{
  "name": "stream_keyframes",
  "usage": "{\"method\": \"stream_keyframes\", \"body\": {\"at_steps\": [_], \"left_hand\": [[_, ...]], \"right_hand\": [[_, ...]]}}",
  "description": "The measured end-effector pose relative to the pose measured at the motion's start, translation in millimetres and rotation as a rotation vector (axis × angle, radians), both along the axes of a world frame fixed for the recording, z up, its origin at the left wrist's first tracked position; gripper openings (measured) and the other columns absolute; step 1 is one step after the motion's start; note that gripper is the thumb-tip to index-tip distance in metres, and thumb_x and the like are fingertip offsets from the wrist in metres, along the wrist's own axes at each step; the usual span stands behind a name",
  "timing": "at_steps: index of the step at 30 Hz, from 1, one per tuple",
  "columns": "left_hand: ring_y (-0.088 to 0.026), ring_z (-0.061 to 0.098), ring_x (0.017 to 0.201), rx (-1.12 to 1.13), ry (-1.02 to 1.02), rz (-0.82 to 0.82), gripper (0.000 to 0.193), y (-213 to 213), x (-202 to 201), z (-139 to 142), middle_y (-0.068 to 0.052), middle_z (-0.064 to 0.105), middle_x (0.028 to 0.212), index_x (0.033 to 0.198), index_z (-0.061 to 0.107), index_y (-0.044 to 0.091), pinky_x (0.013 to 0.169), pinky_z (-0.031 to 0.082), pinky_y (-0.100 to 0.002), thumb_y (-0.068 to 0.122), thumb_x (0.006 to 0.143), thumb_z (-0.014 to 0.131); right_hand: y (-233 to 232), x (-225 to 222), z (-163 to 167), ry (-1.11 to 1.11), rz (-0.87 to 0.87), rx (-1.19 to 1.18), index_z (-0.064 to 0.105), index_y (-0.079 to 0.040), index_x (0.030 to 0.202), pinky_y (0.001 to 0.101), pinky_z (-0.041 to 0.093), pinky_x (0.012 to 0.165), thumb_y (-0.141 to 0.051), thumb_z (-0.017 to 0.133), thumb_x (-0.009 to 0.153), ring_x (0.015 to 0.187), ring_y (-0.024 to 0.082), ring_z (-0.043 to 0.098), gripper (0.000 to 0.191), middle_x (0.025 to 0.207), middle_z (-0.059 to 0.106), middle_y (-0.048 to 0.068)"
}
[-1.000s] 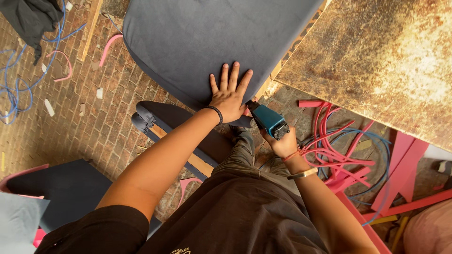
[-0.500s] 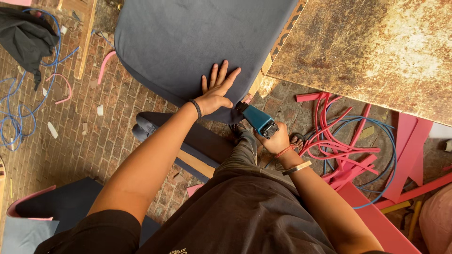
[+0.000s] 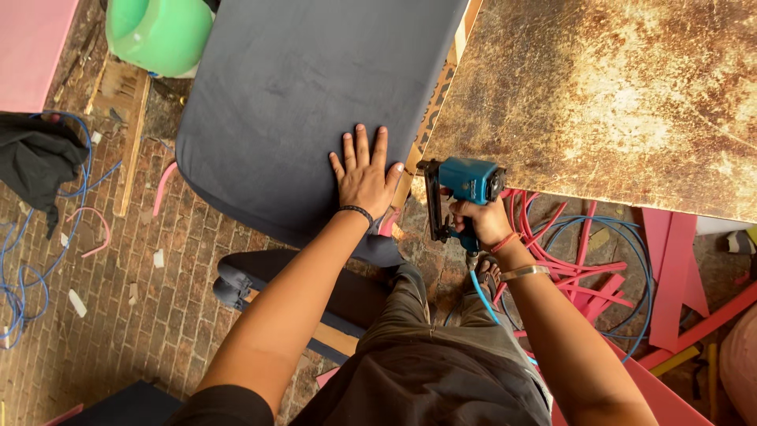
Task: The person stretches dark fabric over a padded seat frame on a workbench and secures it with a pneumatic staple gun, pressing the fabric taut along the edges. They then trim off the excess fabric with scissors and tuck the remaining edge under the seat frame.
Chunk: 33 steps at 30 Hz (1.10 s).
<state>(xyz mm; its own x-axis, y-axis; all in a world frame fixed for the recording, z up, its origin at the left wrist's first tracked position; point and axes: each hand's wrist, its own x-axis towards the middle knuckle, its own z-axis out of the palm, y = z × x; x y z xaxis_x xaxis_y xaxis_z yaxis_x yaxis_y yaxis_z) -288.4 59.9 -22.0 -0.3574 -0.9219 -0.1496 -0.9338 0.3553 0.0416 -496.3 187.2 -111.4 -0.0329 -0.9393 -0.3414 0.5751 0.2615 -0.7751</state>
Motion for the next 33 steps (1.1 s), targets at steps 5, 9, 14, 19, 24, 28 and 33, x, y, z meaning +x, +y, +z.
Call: {"method": "stream_keyframes", "body": {"at_steps": [5, 9, 14, 19, 24, 28, 33], "left_hand": [[-0.033, 0.011, 0.159, -0.041, 0.144, -0.061, 0.06, -14.2, -4.4, -2.5, -0.008, 0.012, 0.174, 0.164, 0.021, 0.032, 0.126, 0.005, -0.058, 0.05, 0.108, 0.033], [-0.032, 0.014, 0.157, -0.095, 0.068, -0.027, 0.061, -12.2, -4.7, -4.9, -0.008, 0.015, 0.171, 0.163, 0.023, 0.032, 0.124, 0.006, -0.057, 0.049, 0.106, 0.034], [-0.033, 0.016, 0.156, -0.125, 0.088, -0.041, 0.059, -9.7, -6.1, -4.6, -0.009, 0.018, 0.171, 0.163, 0.026, 0.03, 0.123, 0.007, -0.058, 0.046, 0.107, 0.035], [-0.031, 0.02, 0.156, -0.148, 0.155, -0.023, 0.06, -11.4, -4.6, -2.4, -0.009, 0.023, 0.17, 0.162, 0.031, 0.02, 0.125, 0.01, -0.056, 0.041, 0.106, 0.037], [-0.03, 0.024, 0.155, -0.145, 0.205, -0.002, 0.058, -12.5, -3.0, -1.7, -0.009, 0.029, 0.168, 0.159, 0.036, 0.014, 0.125, 0.013, -0.054, 0.035, 0.105, 0.039], [-0.03, 0.026, 0.155, -0.161, 0.214, -0.013, 0.057, -12.9, -1.8, -1.2, -0.01, 0.03, 0.168, 0.158, 0.038, 0.014, 0.125, 0.015, -0.053, 0.034, 0.104, 0.041], [-0.03, 0.026, 0.154, -0.151, 0.205, -0.002, 0.057, -12.3, -2.7, -1.9, -0.01, 0.031, 0.167, 0.157, 0.039, 0.014, 0.124, 0.015, -0.053, 0.032, 0.103, 0.043]], "right_hand": [[-35.1, -0.9, 20.5, 0.436, -0.129, 0.141, 0.067, 0.007, 0.114, 0.0352, 0.054, 0.06, -0.01, 0.074, 0.087, 0.068, 0.022, 0.065, 0.033, 0.086, 0.069, 0.012], [-77.9, -20.2, 31.6, 1.216, 0.177, 0.242, 0.044, -0.005, 0.151, 0.0403, 0.054, 0.08, -0.02, 0.071, 0.088, 0.093, 0.033, 0.069, 0.07, 0.108, 0.067, 0.021], [-106.1, -54.5, 25.9, 1.742, 0.187, 0.128, 0.056, -0.026, 0.151, 0.0437, 0.057, 0.084, -0.012, 0.066, 0.089, 0.111, 0.033, 0.065, 0.065, 0.121, 0.066, 0.018], [-127.3, -19.4, 33.9, 1.03, -0.274, -0.07, 0.067, -0.015, 0.121, 0.0352, 0.058, 0.076, -0.032, 0.077, 0.085, 0.096, 0.023, 0.069, 0.042, 0.107, 0.072, 0.008], [-144.6, 47.7, 49.7, 0.387, -0.14, 0.261, 0.06, 0.008, 0.106, 0.0351, 0.057, 0.064, -0.038, 0.082, 0.091, 0.072, 0.022, 0.067, 0.053, 0.085, 0.067, 0.012], [-147.8, 51.0, 51.0, 0.322, -0.243, 0.236, 0.057, -0.009, 0.098, 0.0317, 0.061, 0.062, -0.032, 0.085, 0.084, 0.072, 0.014, 0.071, 0.039, 0.088, 0.073, 0.003], [-150.5, 41.6, 47.4, 0.156, -0.243, 0.182, 0.068, -0.003, 0.085, 0.0312, 0.054, 0.057, -0.028, 0.08, 0.089, 0.063, 0.013, 0.061, 0.028, 0.074, 0.066, 0.002]]}}
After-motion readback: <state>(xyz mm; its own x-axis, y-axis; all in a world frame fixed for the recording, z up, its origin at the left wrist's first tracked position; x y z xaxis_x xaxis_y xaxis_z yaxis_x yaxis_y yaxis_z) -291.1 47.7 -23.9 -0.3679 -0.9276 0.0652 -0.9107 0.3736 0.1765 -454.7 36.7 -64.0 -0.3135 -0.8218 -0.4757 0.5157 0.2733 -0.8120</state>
